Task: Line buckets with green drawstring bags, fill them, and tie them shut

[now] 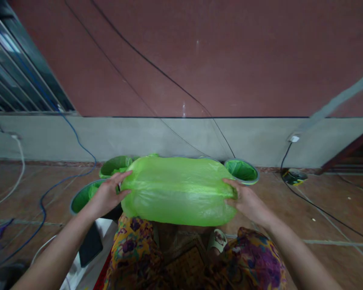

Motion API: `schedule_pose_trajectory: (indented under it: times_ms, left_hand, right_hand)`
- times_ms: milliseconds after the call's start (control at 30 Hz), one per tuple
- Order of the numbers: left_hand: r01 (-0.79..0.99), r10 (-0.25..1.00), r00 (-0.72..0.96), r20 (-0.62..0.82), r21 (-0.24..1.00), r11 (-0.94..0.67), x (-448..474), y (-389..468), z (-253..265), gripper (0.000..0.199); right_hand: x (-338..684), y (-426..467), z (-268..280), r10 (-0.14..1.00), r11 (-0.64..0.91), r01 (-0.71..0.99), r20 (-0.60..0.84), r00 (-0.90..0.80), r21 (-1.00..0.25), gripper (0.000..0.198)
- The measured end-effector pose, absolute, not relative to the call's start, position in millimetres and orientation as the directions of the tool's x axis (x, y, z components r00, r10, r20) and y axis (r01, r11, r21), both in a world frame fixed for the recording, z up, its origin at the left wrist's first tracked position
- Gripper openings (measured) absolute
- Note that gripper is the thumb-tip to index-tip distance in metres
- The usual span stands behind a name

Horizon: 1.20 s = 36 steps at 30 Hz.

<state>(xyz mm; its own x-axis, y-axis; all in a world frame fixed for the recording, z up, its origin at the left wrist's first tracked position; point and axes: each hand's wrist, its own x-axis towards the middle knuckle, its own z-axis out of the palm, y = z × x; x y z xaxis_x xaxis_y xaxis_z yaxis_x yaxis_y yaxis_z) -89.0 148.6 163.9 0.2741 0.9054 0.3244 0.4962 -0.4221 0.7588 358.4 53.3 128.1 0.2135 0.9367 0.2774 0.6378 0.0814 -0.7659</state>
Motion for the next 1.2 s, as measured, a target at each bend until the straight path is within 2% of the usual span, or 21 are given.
schedule_pose_trajectory:
  times_ms: [67,133,200,267,333,433,500,567,633,667,767,833,900,967,1033,1100,1167,1200]
  left_hand:
    - [0.647,0.858,0.363,0.363,0.565,-0.512,-87,155,159,0.048]
    - [0.717,0.832,0.411,0.373,0.431,-0.548,-87,161,153,0.039]
    - [0.752,0.810,0.427,0.402,0.340,-0.565,-87,164,149,0.028]
    - [0.752,0.788,0.419,0.451,0.314,-0.579,-89,165,149,0.019]
    - [0.705,0.780,0.390,0.489,0.386,-0.595,-91,163,153,0.012]
    - [0.508,0.838,0.299,0.456,0.668,-0.544,-95,156,162,0.009]
    - [0.292,0.903,0.235,0.359,0.860,-0.418,-95,151,166,0.014]
    - [0.072,0.958,0.164,0.234,0.966,-0.249,-93,148,164,0.023]
    - [-0.041,0.987,0.073,0.142,0.989,-0.140,-87,148,158,0.033]
    - [-0.030,0.990,0.015,0.140,0.990,-0.139,-83,149,154,0.034]
    - [0.243,0.934,-0.146,0.326,0.927,-0.286,-70,151,144,0.024]
    - [0.448,0.874,-0.186,0.449,0.831,-0.331,-66,152,139,0.016]
    - [0.562,0.860,-0.186,0.475,0.770,-0.303,-65,153,135,0.013]
    - [0.604,0.879,-0.158,0.451,0.748,-0.275,-68,155,133,0.016]
    - [0.571,0.909,-0.112,0.402,0.774,-0.272,-71,159,131,0.019]
    - [0.432,0.960,-0.061,0.274,0.874,-0.222,-73,162,130,0.026]
    - [0.221,1.000,0.011,0.018,0.975,-0.020,-73,160,129,0.038]
    - [0.126,0.991,0.056,-0.124,0.985,0.116,-73,157,128,0.042]
  right_hand:
    - [359,55,122,0.952,0.044,0.799,0.269,0.149,-0.599,0.045]
    - [360,55,118,0.963,0.028,0.887,0.251,0.100,-0.460,0.032]
    - [362,54,115,0.962,0.027,0.912,0.260,0.088,-0.409,0.024]
    - [365,52,113,0.953,0.033,0.893,0.284,0.107,-0.448,0.021]
    - [368,49,114,0.937,0.051,0.818,0.311,0.160,-0.574,0.018]
    - [366,43,121,0.896,0.135,0.553,0.340,0.286,-0.822,0.018]
    - [361,39,125,0.873,0.207,0.348,0.333,0.356,-0.915,0.020]
    - [353,38,126,0.866,0.227,0.204,0.293,0.405,-0.952,0.022]
    - [344,41,123,0.839,0.197,0.134,0.238,0.489,-0.971,0.027]
    - [340,44,119,0.809,0.175,0.134,0.220,0.545,-0.975,0.029]
    - [329,56,109,0.667,0.128,0.305,0.310,0.678,-0.944,0.032]
    - [324,62,105,0.606,0.095,0.474,0.429,0.670,-0.875,0.037]
    - [322,66,103,0.605,0.050,0.590,0.494,0.624,-0.806,0.040]
    - [322,68,100,0.637,0.012,0.641,0.500,0.587,-0.767,0.042]
    - [325,72,95,0.686,-0.001,0.623,0.453,0.570,-0.782,0.047]
    - [328,75,88,0.750,-0.030,0.521,0.326,0.576,-0.853,0.052]
    - [330,77,80,0.812,-0.071,0.391,0.175,0.557,-0.917,0.054]
    - [330,77,77,0.837,-0.078,0.345,0.127,0.533,-0.935,0.054]
